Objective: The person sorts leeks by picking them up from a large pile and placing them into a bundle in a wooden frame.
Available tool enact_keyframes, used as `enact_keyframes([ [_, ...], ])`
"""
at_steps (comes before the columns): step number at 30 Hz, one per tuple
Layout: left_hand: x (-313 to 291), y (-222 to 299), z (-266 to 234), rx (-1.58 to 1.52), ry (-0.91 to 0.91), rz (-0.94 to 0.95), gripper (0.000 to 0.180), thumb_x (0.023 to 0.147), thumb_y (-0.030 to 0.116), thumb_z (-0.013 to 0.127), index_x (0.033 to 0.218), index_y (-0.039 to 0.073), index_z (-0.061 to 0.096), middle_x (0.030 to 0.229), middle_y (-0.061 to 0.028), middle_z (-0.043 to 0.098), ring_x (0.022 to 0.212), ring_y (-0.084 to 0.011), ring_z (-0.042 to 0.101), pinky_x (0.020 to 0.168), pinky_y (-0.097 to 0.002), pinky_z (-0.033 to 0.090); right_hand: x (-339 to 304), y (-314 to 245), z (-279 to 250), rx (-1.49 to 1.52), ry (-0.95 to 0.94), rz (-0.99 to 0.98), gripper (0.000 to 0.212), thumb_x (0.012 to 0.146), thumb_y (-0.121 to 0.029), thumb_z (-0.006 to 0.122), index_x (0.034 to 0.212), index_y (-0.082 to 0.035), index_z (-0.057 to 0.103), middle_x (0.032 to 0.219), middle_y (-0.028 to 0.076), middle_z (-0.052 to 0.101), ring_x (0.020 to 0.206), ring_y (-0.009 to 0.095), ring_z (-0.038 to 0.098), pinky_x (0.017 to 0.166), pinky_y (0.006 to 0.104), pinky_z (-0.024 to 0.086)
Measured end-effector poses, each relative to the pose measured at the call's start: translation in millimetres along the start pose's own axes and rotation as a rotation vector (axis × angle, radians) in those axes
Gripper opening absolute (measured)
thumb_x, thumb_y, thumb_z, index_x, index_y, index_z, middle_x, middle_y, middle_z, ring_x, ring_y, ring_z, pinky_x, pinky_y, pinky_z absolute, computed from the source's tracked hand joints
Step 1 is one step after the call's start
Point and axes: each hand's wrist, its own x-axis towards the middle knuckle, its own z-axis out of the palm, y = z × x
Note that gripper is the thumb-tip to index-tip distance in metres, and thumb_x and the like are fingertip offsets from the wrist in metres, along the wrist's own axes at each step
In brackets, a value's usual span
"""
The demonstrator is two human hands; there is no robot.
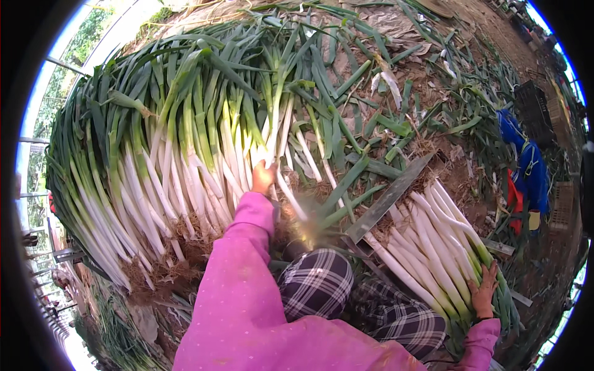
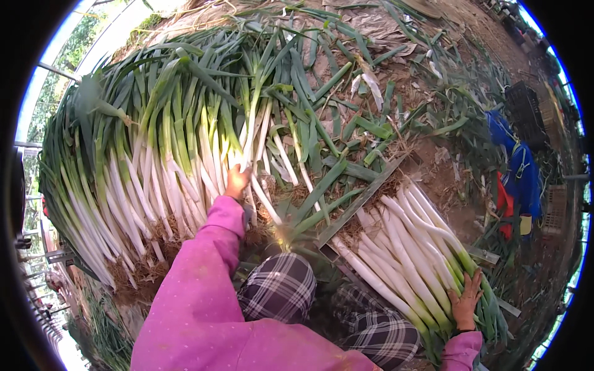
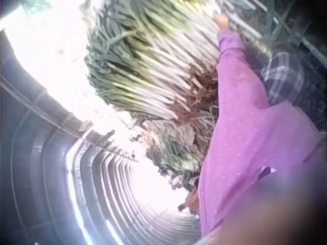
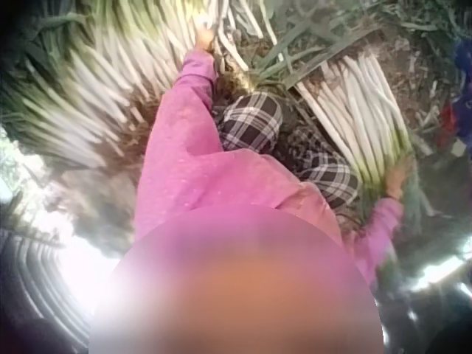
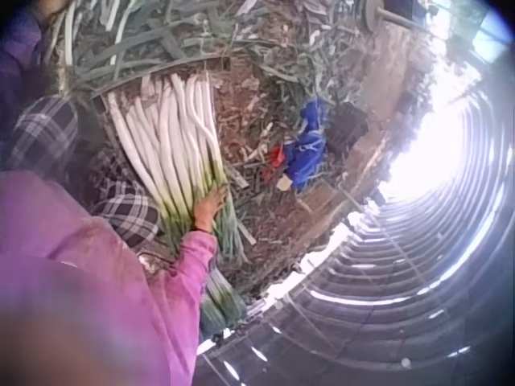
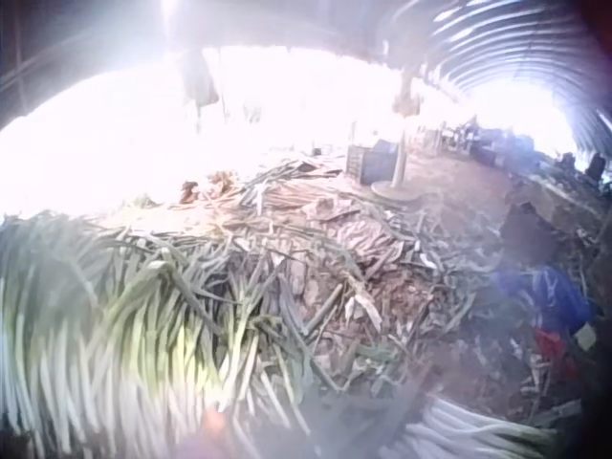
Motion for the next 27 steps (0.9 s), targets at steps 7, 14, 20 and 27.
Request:
enact_keyframes([
  [7,49,57,-29,0.614,0.03,0.097,0.037,0.083,0.034,0.065,0.086,-0.002,0.06,0.082,-0.0246,0.065,0.084,-0.0403,0.064,0.074,-0.0478,0.049,-8,7,-10,-0.023,0.034,0.056,0.071,0.078,-0.038,0.066,0.139,-0.014,0.038,0.157,0.012,0.012,0.144,0.036,0.01,0.107,0.0674,0.008],
  [14,-75,36,14,0.628,-0.281,-0.164,0.048,0.076,0.038,0.073,0.101,-0.001,0.059,0.094,-0.024,0.066,0.09,-0.0423,0.063,0.079,-0.0479,0.049,-13,2,-17,-0.024,0.027,0.084,0.07,0.08,-0.045,0.063,0.138,-0.013,0.041,0.157,0.01,0.012,0.144,0.035,0.011,0.108,0.0655,0.007],
  [20,-86,0,22,0.518,-0.065,-0.219,0.036,0.074,0.025,0.072,0.093,-0.004,0.062,0.086,-0.0228,0.067,0.084,-0.0404,0.064,0.071,-0.0461,0.049,-8,-5,-7,-0.013,0.02,0.058,0.071,0.081,-0.048,0.062,0.139,-0.014,0.04,0.157,0.01,0.012,0.144,0.035,0.01,0.108,0.0658,0.007],
  [27,-87,93,-38,-0.29,-0.595,-0.413,0.024,0.072,0.016,0.07,0.091,0.001,0.065,0.073,-0.0052,0.062,0.06,-0.0156,0.054,0.054,-0.0314,0.042,-13,1,-14,-0.04,0.061,0.071,0.068,0.081,-0.046,0.063,0.136,-0.014,0.041,0.157,0.01,0.012,0.144,0.035,0.01,0.108,0.0664,0.008],
])
